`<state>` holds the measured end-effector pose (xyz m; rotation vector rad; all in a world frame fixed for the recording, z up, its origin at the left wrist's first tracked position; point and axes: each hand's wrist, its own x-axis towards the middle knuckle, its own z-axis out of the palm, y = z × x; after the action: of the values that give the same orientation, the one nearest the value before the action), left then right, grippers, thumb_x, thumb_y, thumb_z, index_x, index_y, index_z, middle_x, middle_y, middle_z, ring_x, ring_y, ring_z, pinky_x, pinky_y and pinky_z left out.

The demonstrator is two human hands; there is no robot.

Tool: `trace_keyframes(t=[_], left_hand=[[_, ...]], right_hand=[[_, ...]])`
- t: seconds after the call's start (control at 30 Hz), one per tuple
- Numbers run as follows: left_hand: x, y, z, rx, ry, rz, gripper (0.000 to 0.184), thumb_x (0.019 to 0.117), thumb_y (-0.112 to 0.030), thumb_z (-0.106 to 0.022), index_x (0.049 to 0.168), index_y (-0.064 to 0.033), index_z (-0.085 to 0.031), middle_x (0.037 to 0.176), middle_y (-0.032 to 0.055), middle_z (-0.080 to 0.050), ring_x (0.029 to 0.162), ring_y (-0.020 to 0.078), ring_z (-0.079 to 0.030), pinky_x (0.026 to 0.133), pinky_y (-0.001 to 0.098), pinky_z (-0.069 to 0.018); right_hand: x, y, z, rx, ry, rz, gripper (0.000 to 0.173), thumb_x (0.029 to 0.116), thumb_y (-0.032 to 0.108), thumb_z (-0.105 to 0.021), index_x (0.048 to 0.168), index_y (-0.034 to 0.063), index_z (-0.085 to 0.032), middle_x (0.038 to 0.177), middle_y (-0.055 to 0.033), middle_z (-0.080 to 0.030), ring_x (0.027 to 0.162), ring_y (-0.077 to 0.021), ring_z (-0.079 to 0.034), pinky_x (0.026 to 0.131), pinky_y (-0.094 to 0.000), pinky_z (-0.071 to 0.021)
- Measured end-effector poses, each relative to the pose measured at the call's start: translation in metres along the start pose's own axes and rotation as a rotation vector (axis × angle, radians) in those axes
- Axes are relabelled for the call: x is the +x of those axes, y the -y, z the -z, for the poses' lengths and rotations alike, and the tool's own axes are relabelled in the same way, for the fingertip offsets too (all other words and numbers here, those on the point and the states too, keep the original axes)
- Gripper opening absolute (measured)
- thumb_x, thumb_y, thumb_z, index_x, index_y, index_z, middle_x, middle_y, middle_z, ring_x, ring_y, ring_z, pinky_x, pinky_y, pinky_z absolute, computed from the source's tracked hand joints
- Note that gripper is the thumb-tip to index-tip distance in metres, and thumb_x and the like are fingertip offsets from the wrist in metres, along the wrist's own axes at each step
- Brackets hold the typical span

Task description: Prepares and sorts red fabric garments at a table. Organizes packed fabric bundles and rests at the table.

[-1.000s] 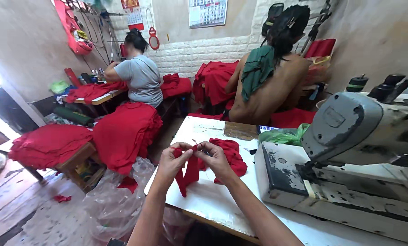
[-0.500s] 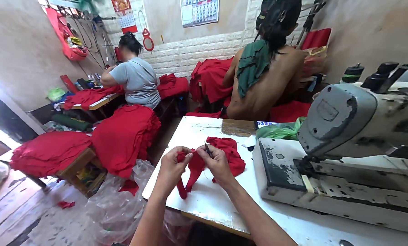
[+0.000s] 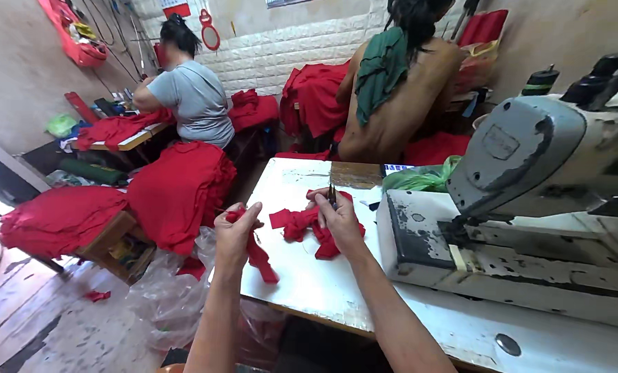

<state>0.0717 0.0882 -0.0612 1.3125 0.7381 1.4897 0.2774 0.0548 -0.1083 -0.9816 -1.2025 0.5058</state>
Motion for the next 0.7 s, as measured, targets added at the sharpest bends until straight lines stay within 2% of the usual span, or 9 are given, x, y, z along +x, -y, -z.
trace_keyframes(t=[0.1, 0.17, 0.23, 0.33, 0.4, 0.47, 0.53, 0.6, 0.7], left_hand=[[0.003, 0.01, 0.002, 0.215, 0.127, 0.057, 0.021, 0.0847, 0.004, -0.07, 0.08, -0.0102, -0.055, 0.06, -0.0045, -0.054, 0.048, 0.0024, -0.05, 0.048, 0.0186, -0.046], [0.006, 0.024, 0.0, 0.565, 0.379, 0.135, 0.03, 0.0894, -0.012, -0.076, 0.113, -0.0006, -0.061, 0.086, 0.0092, -0.065, 0.072, 0.0146, -0.062, 0.068, 0.0331, -0.0538], [0.01, 0.045, -0.01, 0.834, 0.595, 0.204, 0.049, 0.0941, -0.022, -0.074, 0.134, 0.0005, -0.058, 0.116, 0.0219, -0.068, 0.106, 0.0308, -0.067, 0.096, 0.0499, -0.0527], [0.013, 0.064, -0.019, 0.989, 0.615, 0.149, 0.035, 0.099, -0.021, -0.066, 0.124, 0.0038, -0.066, 0.12, 0.0259, -0.066, 0.118, 0.0379, -0.063, 0.105, 0.0539, -0.0456], [0.022, 0.059, -0.018, 0.902, 0.493, 0.059, 0.032, 0.1003, -0.021, -0.064, 0.119, 0.0049, -0.069, 0.117, 0.0243, -0.067, 0.111, 0.0339, -0.065, 0.101, 0.0504, -0.0488], [0.031, 0.048, -0.01, 0.759, 0.36, 0.009, 0.029, 0.1012, -0.024, -0.063, 0.114, 0.001, -0.069, 0.099, 0.0138, -0.069, 0.082, 0.0186, -0.065, 0.078, 0.0382, -0.0543], [0.036, 0.037, -0.003, 0.618, 0.278, -0.007, 0.025, 0.1029, -0.022, -0.061, 0.111, -0.0006, -0.07, 0.079, 0.0043, -0.064, 0.06, 0.0078, -0.055, 0.06, 0.0274, -0.0497], [0.039, 0.03, 0.003, 0.479, 0.237, -0.025, 0.02, 0.1044, -0.019, -0.058, 0.106, -0.0019, -0.069, 0.068, -0.0023, -0.06, 0.051, 0.0027, -0.053, 0.051, 0.0205, -0.0478], [0.034, 0.025, 0.01, 0.304, 0.178, -0.047, 0.019, 0.1061, -0.016, -0.053, 0.103, -0.0034, -0.067, 0.068, -0.0038, -0.061, 0.049, 0.0027, -0.053, 0.048, 0.0187, -0.0479]], right_hand=[[0.007, -0.007, 0.015, -0.449, 0.032, -0.073, 0.02, 0.0979, 0.021, -0.068, 0.109, 0.0059, -0.073, 0.097, -0.0086, -0.072, 0.089, -0.0206, -0.067, 0.082, -0.0466, -0.0536], [0.01, -0.007, 0.017, -0.695, 0.181, -0.193, 0.039, 0.0909, 0.027, -0.077, 0.124, 0.0068, -0.07, 0.12, -0.0188, -0.067, 0.109, -0.0361, -0.065, 0.094, -0.0604, -0.05], [0.011, -0.013, 0.012, -0.878, 0.31, -0.292, 0.039, 0.0927, 0.02, -0.074, 0.129, 0.0079, -0.068, 0.134, -0.022, -0.06, 0.116, -0.0407, -0.062, 0.097, -0.0605, -0.0485], [0.008, -0.027, 0.008, -0.838, 0.184, -0.226, 0.023, 0.0974, 0.009, -0.062, 0.116, 0.0006, -0.072, 0.123, -0.0209, -0.066, 0.113, -0.0373, -0.065, 0.097, -0.0555, -0.05], [0.01, -0.028, 0.011, -0.675, -0.032, -0.127, 0.021, 0.1001, 0.01, -0.058, 0.11, -0.0029, -0.072, 0.108, -0.0203, -0.07, 0.103, -0.0342, -0.068, 0.093, -0.0538, -0.0514], [0.011, -0.027, 0.014, -0.496, -0.196, -0.064, 0.021, 0.1018, 0.012, -0.056, 0.107, -0.0023, -0.07, 0.092, -0.0159, -0.069, 0.085, -0.0255, -0.067, 0.081, -0.0466, -0.0536], [0.013, -0.027, 0.016, -0.333, -0.268, -0.042, 0.02, 0.1026, 0.013, -0.053, 0.104, -0.0011, -0.067, 0.08, -0.0079, -0.062, 0.064, -0.0135, -0.056, 0.063, -0.0344, -0.0495], [0.015, -0.024, 0.016, -0.189, -0.302, -0.031, 0.018, 0.1027, 0.011, -0.053, 0.103, -0.0008, -0.066, 0.076, -0.0029, -0.06, 0.058, -0.0063, -0.053, 0.057, -0.0258, -0.0476], [0.013, -0.02, 0.013, -0.073, -0.334, -0.034, 0.016, 0.1017, 0.007, -0.05, 0.099, -0.0019, -0.063, 0.069, 0.0011, -0.054, 0.053, -0.0029, -0.05, 0.053, -0.0208, -0.0459]])
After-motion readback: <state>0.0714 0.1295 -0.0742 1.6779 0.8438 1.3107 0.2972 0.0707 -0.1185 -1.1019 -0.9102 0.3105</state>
